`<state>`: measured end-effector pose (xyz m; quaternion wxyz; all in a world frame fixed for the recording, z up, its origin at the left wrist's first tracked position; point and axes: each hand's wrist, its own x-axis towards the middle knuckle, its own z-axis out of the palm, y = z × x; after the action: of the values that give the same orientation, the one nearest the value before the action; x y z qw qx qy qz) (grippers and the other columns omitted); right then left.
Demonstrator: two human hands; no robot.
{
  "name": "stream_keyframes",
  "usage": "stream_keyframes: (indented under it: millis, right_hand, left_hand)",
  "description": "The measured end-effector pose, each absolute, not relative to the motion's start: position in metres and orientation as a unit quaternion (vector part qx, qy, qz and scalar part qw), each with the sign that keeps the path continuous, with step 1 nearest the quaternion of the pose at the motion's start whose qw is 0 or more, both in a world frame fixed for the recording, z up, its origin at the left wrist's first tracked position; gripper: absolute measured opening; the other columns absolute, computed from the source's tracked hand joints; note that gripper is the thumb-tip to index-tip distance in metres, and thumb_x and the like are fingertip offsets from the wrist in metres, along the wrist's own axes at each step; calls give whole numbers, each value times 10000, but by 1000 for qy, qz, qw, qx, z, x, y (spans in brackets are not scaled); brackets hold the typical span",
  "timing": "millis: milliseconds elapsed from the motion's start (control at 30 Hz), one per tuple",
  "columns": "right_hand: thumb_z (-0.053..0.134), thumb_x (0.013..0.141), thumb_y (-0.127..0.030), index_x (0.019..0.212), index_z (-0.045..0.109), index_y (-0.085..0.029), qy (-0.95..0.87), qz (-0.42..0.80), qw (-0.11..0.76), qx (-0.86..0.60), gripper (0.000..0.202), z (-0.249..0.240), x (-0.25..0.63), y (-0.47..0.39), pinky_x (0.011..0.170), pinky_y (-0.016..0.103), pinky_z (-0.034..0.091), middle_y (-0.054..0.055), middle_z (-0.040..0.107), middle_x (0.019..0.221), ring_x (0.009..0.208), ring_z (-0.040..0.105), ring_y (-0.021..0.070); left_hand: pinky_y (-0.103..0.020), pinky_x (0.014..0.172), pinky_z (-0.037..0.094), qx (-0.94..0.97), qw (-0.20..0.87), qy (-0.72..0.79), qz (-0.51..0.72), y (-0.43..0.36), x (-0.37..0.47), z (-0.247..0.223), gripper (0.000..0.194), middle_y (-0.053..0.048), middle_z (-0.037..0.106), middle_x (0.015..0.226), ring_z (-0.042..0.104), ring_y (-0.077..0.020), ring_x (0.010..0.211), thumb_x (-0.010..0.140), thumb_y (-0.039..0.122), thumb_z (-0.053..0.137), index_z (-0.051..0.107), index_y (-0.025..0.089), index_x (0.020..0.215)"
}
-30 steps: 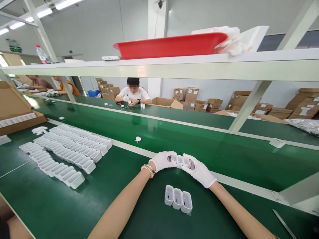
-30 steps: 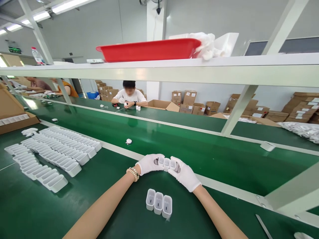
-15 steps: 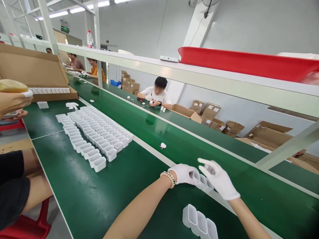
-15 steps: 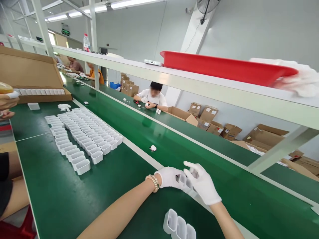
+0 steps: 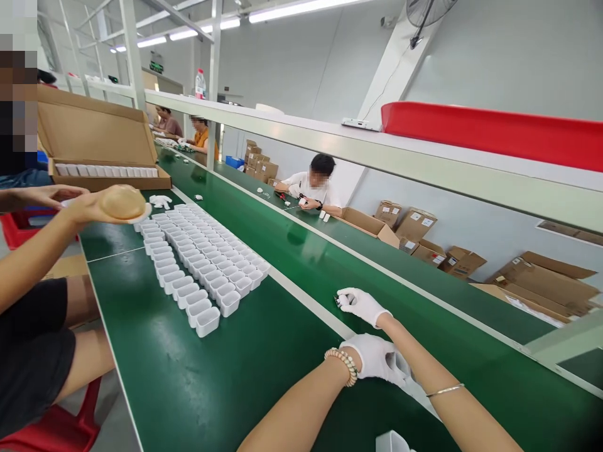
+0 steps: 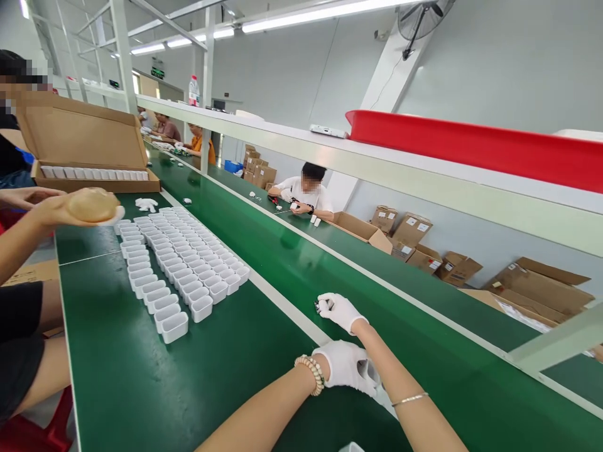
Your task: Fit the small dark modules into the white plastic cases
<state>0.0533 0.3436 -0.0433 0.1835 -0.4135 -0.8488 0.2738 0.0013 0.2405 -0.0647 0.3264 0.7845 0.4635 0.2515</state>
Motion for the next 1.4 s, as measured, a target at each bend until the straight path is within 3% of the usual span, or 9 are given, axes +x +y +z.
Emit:
stream_keyframes:
  millis: [100,200,367,433,533,633,833,1167,1400]
  right_hand:
    - [737,747,-322,1059,676,-196,-815,278,281,-423,342,-27,81,330,791,399,555,63,698,1009,796,667,191]
    - [679,789,-423,1163,622,-222,-777,283,371,-423,428,-6,122,301,805,420,559,100,664,1182,937,673,240]
    - [708,789,-456,1278,545,-234,-709,333,491,-381,562,19,180,224,640,405,580,111,703,1072,740,688,224]
    - [739,773,-428,1256,564,-241,-694,329,516,-378,546,28,187,200,649,406,582,89,710,1012,683,665,201]
    - [761,749,-423,1186,629,-251,-720,275,500,-394,488,45,186,178,747,416,580,69,702,1002,747,646,203]
    - [740,756,-467,1133,679,-256,-754,208,485,-391,436,63,184,167,793,419,565,52,682,924,797,631,218]
    - [701,806,-447,1161,681,-302,-794,126,484,-346,384,75,187,151,631,357,551,-15,548,696,613,554,169]
    - [666,837,-471,1168,676,-306,-806,133,446,-367,370,83,186,134,608,320,548,-8,596,749,641,580,165]
    - [620,850,-549,1163,685,-303,-810,90,429,-389,403,85,183,131,576,306,538,-10,583,714,606,568,164]
  left_hand:
    - [-269,649,507,782,336,448,272,235,-7,-60,315,6,712,863,679,-203,784,660,379,802,696,245,924]
    - [-239,706,510,778,335,444,291,232,-17,-46,280,22,704,871,662,-169,807,673,305,781,695,209,922]
    - [-288,784,512,780,302,445,321,225,-23,1,188,-14,697,860,645,-204,845,663,272,750,697,186,822]
    - [-299,837,502,784,288,443,326,215,-20,22,236,-35,692,968,634,-226,935,652,281,756,690,194,861]
    - [-294,767,517,796,279,438,312,191,-15,50,361,-28,686,1000,641,-208,868,703,332,721,639,212,1034]
    - [-322,794,514,816,218,451,287,164,-16,73,279,-11,695,999,648,-214,863,758,296,672,640,236,1029]
    - [-370,940,495,820,108,469,309,137,-22,98,403,-24,669,1145,625,-262,1071,768,172,680,619,273,1154]
    - [-362,898,523,828,16,461,321,123,-18,104,471,-26,667,1082,625,-224,1025,749,30,611,566,244,1167]
    - [-294,738,507,842,-24,463,274,119,-17,117,273,0,669,926,621,-193,896,752,26,562,593,226,934]
